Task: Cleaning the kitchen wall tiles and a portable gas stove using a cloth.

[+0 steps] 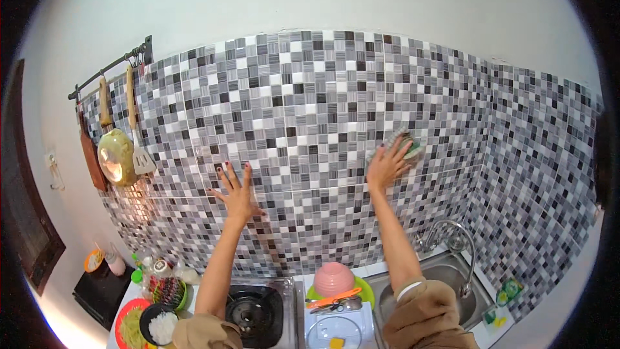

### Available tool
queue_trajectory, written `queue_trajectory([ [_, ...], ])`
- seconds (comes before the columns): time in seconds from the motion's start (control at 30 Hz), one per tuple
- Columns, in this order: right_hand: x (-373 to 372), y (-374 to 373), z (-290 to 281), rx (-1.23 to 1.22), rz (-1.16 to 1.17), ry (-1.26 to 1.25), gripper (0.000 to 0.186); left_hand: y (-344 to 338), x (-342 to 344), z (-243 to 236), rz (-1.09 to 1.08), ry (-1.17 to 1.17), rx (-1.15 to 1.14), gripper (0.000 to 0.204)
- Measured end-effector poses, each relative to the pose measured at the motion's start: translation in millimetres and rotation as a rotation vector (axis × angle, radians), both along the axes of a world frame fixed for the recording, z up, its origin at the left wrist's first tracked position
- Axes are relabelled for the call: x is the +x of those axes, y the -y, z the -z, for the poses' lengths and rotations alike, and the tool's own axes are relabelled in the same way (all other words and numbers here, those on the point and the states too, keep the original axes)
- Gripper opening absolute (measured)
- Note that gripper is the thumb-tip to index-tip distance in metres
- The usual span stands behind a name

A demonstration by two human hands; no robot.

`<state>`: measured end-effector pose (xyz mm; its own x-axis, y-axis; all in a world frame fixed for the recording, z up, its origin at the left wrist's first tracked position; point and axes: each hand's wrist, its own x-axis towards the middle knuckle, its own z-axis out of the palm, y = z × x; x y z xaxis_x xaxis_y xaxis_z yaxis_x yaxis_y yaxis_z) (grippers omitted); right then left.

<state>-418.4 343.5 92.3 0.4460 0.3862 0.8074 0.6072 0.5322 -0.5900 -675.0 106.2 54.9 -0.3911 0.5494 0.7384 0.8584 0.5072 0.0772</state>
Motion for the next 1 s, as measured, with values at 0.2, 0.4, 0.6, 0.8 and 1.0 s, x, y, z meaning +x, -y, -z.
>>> queue_trajectory([
  [0.2,-106.5,100.0,40.3,0.214,-0.327,0.703,0.055,2.9,-10.4,4.5,0.059,0.018,-0.002,0.142],
  [0.4,-85.4,79.7,27.1,0.415,-0.455,0.881,0.055,7.3,-13.6,2.9,0.083,0.032,-0.026,0.140],
  [0.6,-26.8,26.1,-25.1,-0.001,-0.079,0.057,0.054,7.6,-13.3,3.1,0.091,0.036,-0.030,0.138],
  [0.8,-103.7,81.2,-75.8,0.310,-0.057,0.503,0.058,6.4,-10.3,3.9,0.059,0.051,-0.032,0.137],
  [1.0,-153.6,134.7,-82.6,0.571,-0.424,0.999,0.054,3.9,-8.8,7.0,0.079,0.105,0.022,0.136],
])
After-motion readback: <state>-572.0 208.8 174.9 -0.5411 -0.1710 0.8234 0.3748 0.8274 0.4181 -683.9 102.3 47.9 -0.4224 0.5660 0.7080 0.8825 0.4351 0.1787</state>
